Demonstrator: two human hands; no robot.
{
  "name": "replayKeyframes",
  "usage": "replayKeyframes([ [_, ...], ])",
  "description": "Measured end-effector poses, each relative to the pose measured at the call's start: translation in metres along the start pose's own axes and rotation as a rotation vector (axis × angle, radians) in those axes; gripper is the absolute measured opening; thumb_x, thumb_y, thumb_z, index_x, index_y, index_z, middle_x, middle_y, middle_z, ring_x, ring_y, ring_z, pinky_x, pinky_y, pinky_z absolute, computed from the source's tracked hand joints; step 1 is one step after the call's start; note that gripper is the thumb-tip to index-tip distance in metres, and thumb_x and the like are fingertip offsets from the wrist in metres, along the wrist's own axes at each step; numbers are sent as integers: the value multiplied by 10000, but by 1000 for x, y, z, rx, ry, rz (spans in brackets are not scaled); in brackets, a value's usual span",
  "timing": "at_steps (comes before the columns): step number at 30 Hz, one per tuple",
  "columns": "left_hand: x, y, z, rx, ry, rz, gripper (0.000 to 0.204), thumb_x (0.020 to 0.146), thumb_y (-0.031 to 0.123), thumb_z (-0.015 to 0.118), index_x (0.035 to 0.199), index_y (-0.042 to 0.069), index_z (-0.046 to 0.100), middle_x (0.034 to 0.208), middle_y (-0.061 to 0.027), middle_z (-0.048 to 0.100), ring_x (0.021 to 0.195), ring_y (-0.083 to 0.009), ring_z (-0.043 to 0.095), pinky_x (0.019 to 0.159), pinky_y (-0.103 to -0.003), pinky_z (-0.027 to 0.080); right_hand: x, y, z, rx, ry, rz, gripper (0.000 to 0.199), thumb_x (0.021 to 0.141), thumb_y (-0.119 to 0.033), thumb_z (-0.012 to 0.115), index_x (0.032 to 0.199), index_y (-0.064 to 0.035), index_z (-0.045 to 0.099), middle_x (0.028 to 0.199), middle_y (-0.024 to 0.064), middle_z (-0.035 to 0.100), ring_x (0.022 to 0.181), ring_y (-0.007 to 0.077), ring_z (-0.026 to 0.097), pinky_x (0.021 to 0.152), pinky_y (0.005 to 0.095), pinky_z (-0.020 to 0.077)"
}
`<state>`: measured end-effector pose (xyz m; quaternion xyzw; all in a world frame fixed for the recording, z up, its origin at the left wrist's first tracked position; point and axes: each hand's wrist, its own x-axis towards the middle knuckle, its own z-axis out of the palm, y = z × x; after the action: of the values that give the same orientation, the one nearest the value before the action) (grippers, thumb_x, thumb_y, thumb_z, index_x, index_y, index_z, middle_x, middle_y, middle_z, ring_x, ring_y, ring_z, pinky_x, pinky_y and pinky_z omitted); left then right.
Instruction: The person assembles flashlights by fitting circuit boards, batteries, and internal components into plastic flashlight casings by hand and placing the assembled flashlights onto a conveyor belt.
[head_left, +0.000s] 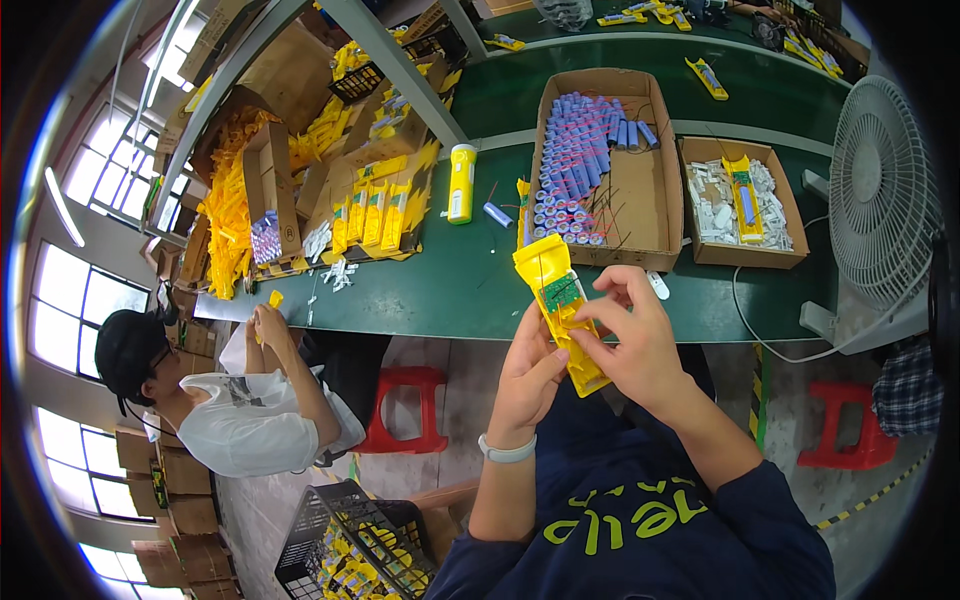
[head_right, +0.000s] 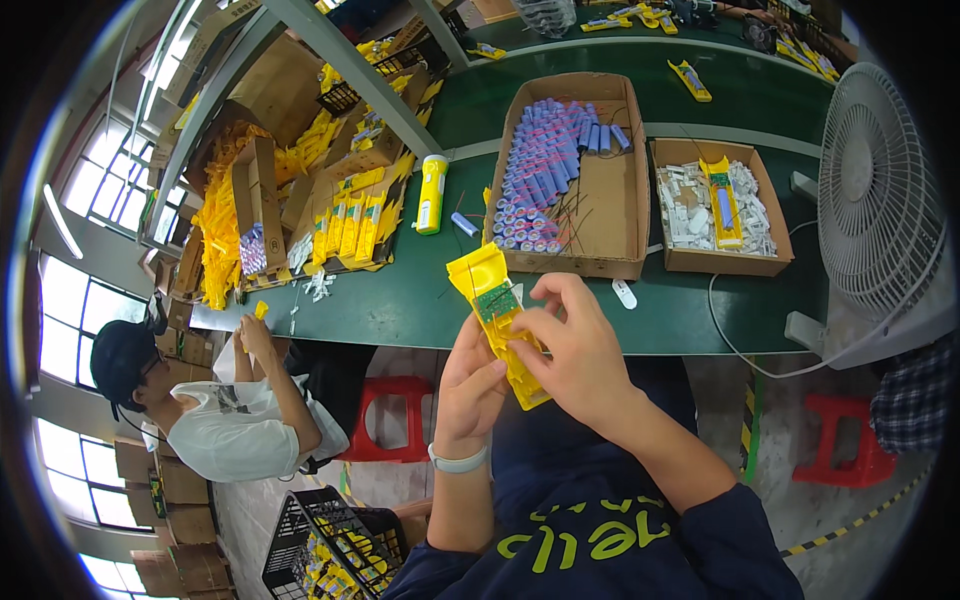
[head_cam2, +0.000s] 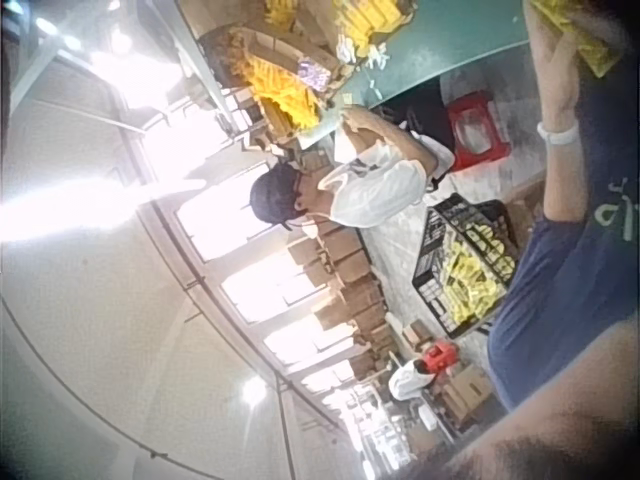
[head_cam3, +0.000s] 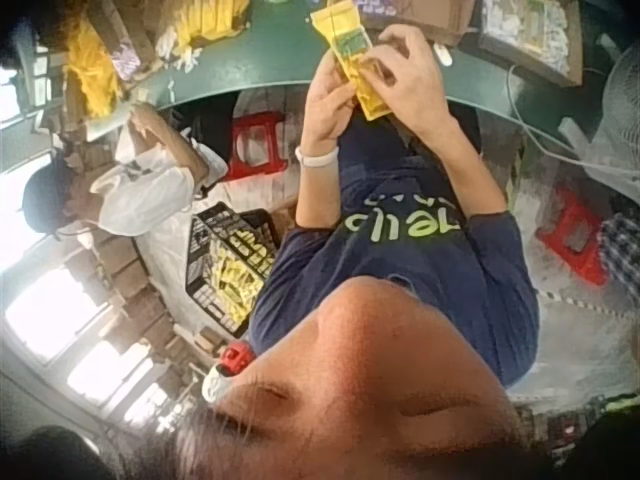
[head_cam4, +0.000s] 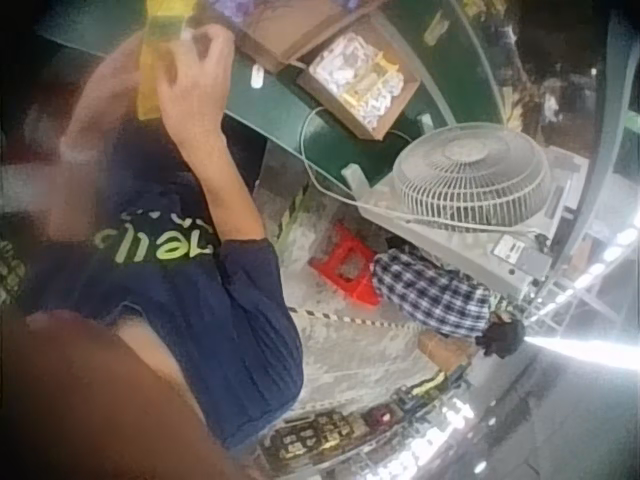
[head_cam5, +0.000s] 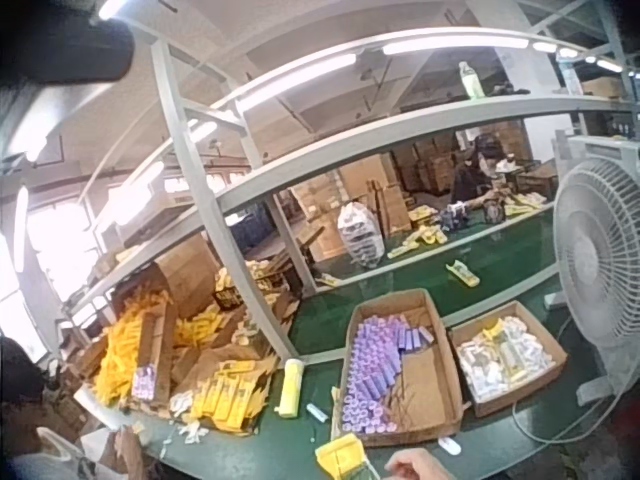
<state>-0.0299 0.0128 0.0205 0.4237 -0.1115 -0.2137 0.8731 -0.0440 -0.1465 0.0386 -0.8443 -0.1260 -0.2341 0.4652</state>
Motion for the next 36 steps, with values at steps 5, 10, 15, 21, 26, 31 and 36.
replayKeyframes([
  [5,2,-4,-2,152,-59,47,717,862,5,586,1483,11,227,1341,-161,479,1276,-291,489,1097,-425,379,2,-4,0,159,94,143,381,768,-82,762,1075,-13,547,1112,143,546,826,238,688,648,311,566],
  [10,5,2,5,248,-28,11,569,907,24,557,1424,14,318,1276,-140,533,1204,-238,540,1036,-383,429,4,3,-6,151,-80,210,334,785,-143,758,1041,-4,594,906,116,683,780,229,704,669,320,552],
  [15,15,17,6,333,61,-80,406,939,33,548,1326,-4,432,1169,-105,604,1058,-176,609,916,-315,493,0,9,-5,145,-91,141,286,817,-215,733,970,-1,621,868,129,682,775,282,693,668,359,536],
  [21,30,38,15,579,49,-147,272,904,7,614,1171,-32,584,1040,-81,675,911,-123,649,817,-258,525,3,11,-10,70,-82,88,261,840,-215,710,958,1,622,890,159,688,792,300,695,674,371,539],
  [26,36,44,19,691,26,-161,208,891,38,650,1081,-47,644,958,-74,692,844,-110,664,766,-245,536,3,16,-8,113,-62,84,290,841,-204,712,1014,7,612,895,160,694,804,297,700,672,367,545],
  [31,41,52,29,1016,87,-131,193,874,63,683,1019,-62,667,915,-71,693,751,-98,664,683,-231,543,4,17,-13,98,-12,119,311,845,-183,709,1063,10,599,875,165,697,782,286,705,674,356,554],
  [36,52,50,18,777,49,-229,225,853,40,708,1058,-42,664,929,-80,703,787,-111,671,694,-233,547,10,22,-19,295,-116,274,292,848,-163,716,1049,14,601,850,136,705,737,228,708,673,314,560],
])
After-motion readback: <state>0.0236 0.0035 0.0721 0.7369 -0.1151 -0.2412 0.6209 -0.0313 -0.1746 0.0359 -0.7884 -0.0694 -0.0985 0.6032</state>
